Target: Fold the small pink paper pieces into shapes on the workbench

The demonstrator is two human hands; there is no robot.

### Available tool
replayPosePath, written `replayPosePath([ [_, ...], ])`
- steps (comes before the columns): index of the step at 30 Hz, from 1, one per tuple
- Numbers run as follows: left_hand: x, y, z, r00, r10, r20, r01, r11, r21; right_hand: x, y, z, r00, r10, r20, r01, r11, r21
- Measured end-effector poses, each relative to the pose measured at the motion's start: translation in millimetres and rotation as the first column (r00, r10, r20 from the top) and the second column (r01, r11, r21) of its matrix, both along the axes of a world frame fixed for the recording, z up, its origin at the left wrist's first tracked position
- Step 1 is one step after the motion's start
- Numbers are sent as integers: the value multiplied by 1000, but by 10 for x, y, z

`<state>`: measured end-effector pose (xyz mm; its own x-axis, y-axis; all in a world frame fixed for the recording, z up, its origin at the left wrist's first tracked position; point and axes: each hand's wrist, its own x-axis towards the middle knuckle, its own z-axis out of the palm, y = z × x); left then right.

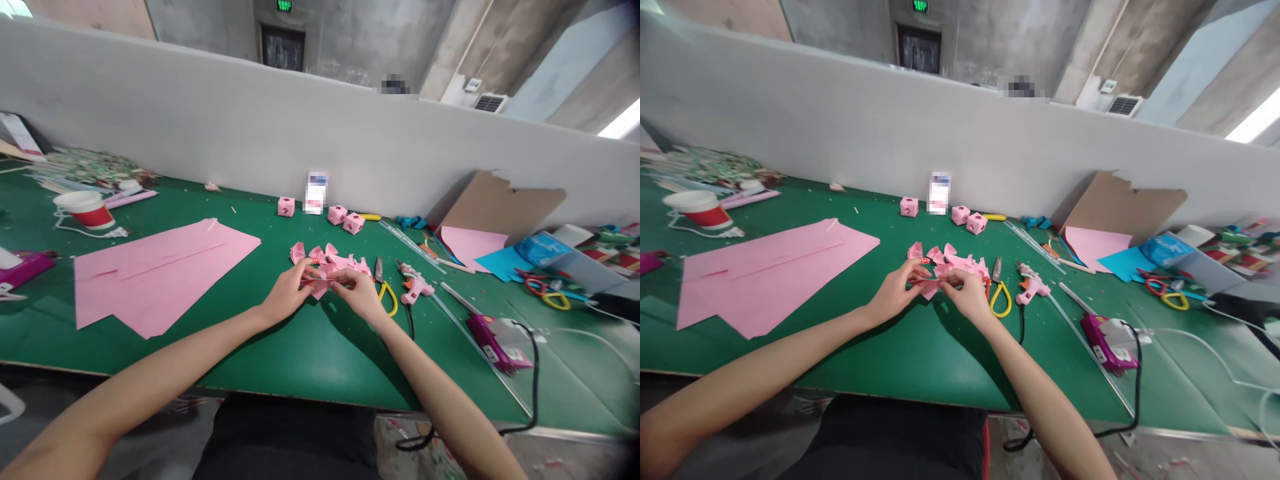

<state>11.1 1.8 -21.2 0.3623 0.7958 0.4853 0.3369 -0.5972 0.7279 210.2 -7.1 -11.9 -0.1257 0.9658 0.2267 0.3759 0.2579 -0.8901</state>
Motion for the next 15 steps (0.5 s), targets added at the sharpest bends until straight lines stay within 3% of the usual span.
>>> replayPosePath([
  [8, -36, 61, 41, 990, 141, -8, -141, 982, -123, -161, -151, 29, 985, -44, -166, 42, 999, -14],
  [12, -46, 94, 3, 988, 120, 92, -102, 979, -177, -246, -202, 6, 926, 11, -376, -40, 997, -71],
  [15, -43, 112, -23, 985, 79, 151, -46, 977, -207, -239, -184, -12, 862, -49, -505, -28, 989, -144],
])
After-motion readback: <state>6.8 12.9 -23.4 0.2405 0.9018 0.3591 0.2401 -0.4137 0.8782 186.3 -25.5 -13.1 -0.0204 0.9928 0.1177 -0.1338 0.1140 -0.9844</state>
